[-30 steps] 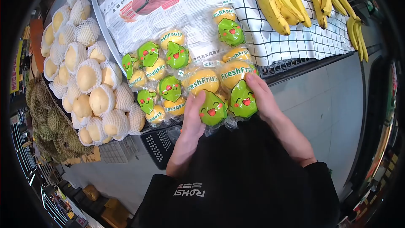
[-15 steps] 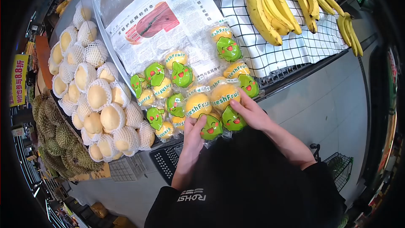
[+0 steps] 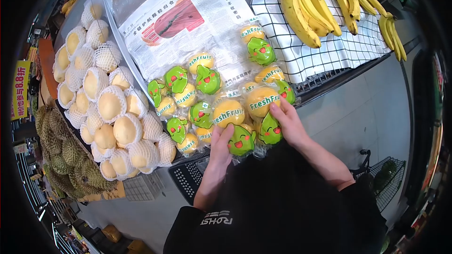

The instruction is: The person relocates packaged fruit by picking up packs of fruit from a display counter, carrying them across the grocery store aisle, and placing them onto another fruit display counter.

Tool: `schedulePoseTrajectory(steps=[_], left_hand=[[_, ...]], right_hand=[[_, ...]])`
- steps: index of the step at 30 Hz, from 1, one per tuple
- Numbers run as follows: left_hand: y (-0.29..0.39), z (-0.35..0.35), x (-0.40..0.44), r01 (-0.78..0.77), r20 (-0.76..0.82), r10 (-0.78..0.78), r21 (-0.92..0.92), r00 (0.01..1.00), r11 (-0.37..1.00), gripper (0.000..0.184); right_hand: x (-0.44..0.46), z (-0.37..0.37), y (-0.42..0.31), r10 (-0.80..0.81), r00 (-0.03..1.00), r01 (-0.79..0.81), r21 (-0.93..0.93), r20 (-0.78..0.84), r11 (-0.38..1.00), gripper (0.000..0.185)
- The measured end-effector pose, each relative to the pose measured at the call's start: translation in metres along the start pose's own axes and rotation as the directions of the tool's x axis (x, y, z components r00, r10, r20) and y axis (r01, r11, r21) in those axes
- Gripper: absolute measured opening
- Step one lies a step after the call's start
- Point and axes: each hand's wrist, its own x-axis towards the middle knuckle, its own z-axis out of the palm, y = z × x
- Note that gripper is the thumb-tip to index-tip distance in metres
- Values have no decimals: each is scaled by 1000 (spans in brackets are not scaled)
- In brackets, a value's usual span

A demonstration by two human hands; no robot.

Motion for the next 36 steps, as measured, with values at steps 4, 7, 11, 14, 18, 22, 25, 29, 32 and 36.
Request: schedulePoseTrajectory(steps=[4,7,11,14,18,22,25,29,32,36], left_hand=[[-11,-9,10,22,60,-23,7,998,1000,39],[-14,-9,16,51,119,-50,-9,992,999,39],[-16,-2,19,28,179,-30,13,983,1000,39],[-17,9,18,10,170,-17,42,985,999,39],[-27,23,14,-8,122,-1,75,993,997,38],[-38,47,9,-3,164,-17,122,986,992,40],[-54,68,11,-39,239,-15,218,971,975,44],[-86,99,13,5,257,-38,129,966,992,48],[-105,137,13,90,283,-91,19,955,996,58],[-135,179,17,73,299,-104,115,949,991,61]], right_hand=[[-4,-6,0,32,998,-29,56,-54,998,42],[-9,-14,5,64,994,-56,78,-94,995,41],[-14,-22,3,67,996,-62,75,-67,995,41],[-18,-28,-1,30,999,-28,65,-37,998,41],[-23,-36,-10,-39,999,38,59,3,998,42],[-31,-59,-17,-85,996,84,56,25,995,43],[-40,-85,-27,-95,995,95,50,9,994,42],[-57,-125,-40,-111,993,113,49,-48,992,40],[-74,-160,-50,-121,990,126,66,-74,990,40],[-94,-209,-61,-140,984,153,112,-115,982,41]])
